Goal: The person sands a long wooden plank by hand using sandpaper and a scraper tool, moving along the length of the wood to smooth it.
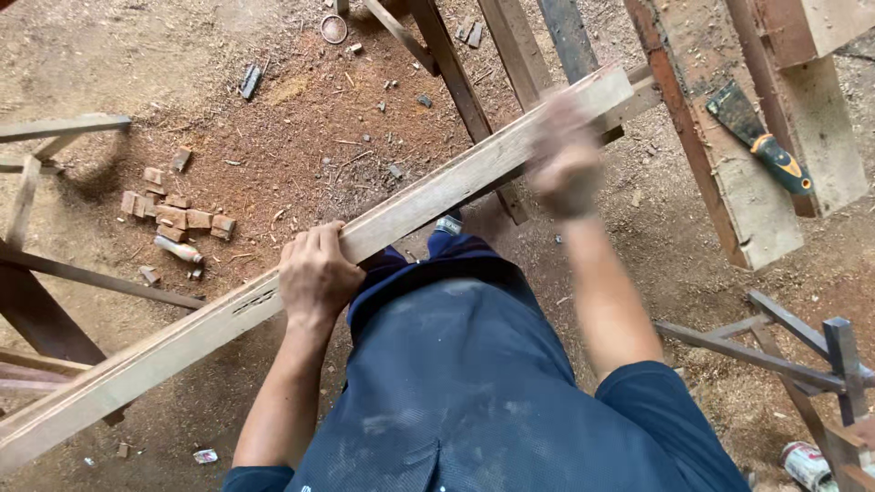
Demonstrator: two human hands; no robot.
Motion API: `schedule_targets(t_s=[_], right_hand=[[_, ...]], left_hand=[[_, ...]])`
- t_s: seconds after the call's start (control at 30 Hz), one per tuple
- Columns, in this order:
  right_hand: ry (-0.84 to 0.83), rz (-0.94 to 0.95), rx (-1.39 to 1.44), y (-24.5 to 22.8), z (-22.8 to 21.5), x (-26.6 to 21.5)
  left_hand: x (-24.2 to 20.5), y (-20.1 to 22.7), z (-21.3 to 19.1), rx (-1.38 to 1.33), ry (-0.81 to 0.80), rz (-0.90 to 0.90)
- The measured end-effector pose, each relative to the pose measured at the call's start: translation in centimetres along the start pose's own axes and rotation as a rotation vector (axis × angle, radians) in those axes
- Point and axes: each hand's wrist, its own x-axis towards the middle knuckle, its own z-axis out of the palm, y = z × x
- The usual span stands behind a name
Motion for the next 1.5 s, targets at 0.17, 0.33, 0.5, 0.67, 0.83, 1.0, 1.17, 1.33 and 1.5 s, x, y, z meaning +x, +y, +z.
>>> schedule_targets(t_s=[0.17, 0.33, 0.5, 0.67, 0.83, 1.0, 1.17, 1.33, 1.5], right_hand=[[-0.121, 0.055, -0.144, 1.2, -1.8, 1.4], [-0.253, -0.292, 0.142, -9.6, 1.3, 0.7], [-0.328, 0.331, 0.002, 3.1, -2.5, 4.9], [-0.277, -0.044, -0.043, -3.1, -0.9, 1.8], [-0.43, -0.242, 0.19, -13.9, 2.6, -1.4], [-0.284, 0.216, 0.309, 0.8, -1.6, 0.1], [-0.407, 0.517, 0.116, 6.5, -6.6, 2.6], [-0.566, 0.461, 0.019, 6.8, -8.3, 4.8], [-0.486, 0.347, 0.149, 7.7, -9.4, 6.8]], left_hand=[[-0.2, 0.8, -0.6, -0.028, 0.015, -0.033], [-0.6, 0.5, 0.6, 0.022, 0.017, -0.021], [-1.1, 0.2, 0.6, 0.025, 0.063, -0.017], [-0.5, 0.7, 0.2, 0.007, 0.066, -0.013], [-0.5, 1.3, -0.1, 0.018, 0.101, -0.031], [-1.1, 1.8, -0.3, -0.023, 0.112, -0.038], [-1.7, 2.6, -1.0, -0.066, 0.203, -0.011], [-1.8, 2.0, -0.7, -0.085, 0.159, -0.002], [-1.4, 1.9, 0.0, -0.1, 0.122, 0.009]])
